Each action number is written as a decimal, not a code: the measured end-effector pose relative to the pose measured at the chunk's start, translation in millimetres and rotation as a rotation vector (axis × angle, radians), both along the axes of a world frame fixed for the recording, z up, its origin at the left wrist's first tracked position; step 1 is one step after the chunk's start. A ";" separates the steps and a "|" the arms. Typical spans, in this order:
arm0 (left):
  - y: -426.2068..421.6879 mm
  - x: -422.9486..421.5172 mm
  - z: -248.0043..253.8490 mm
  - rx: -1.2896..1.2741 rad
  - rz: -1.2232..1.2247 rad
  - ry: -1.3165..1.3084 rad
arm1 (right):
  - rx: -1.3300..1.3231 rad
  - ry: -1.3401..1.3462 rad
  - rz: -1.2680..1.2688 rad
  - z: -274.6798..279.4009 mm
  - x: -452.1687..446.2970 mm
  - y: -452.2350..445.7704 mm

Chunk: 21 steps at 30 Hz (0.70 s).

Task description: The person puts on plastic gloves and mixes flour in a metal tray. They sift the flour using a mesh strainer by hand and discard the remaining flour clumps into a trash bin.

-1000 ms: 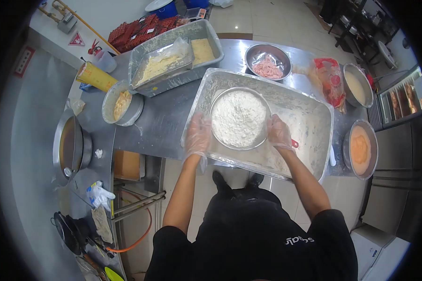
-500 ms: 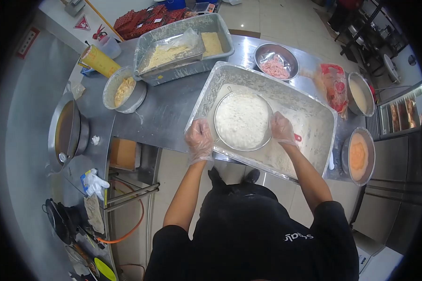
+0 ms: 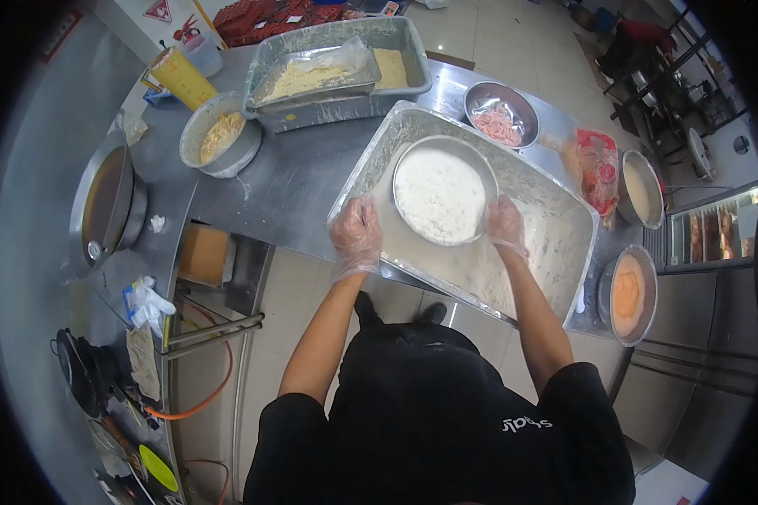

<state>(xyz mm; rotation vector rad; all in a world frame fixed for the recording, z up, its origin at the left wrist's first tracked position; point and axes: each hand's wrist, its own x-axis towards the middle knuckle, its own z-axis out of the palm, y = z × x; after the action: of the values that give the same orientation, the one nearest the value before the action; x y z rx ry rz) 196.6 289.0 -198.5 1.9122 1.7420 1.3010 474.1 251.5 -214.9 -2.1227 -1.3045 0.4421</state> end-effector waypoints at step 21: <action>-4.7 -5.3 3.2 0.098 -0.034 -0.002 | -0.107 -0.141 -0.015 -32.3 14.7 7.4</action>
<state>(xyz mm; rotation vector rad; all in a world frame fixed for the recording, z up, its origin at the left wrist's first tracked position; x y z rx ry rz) 191.3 284.3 -195.4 1.9831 1.6660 1.3999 488.8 258.9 -247.1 -2.2860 -1.3693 0.3691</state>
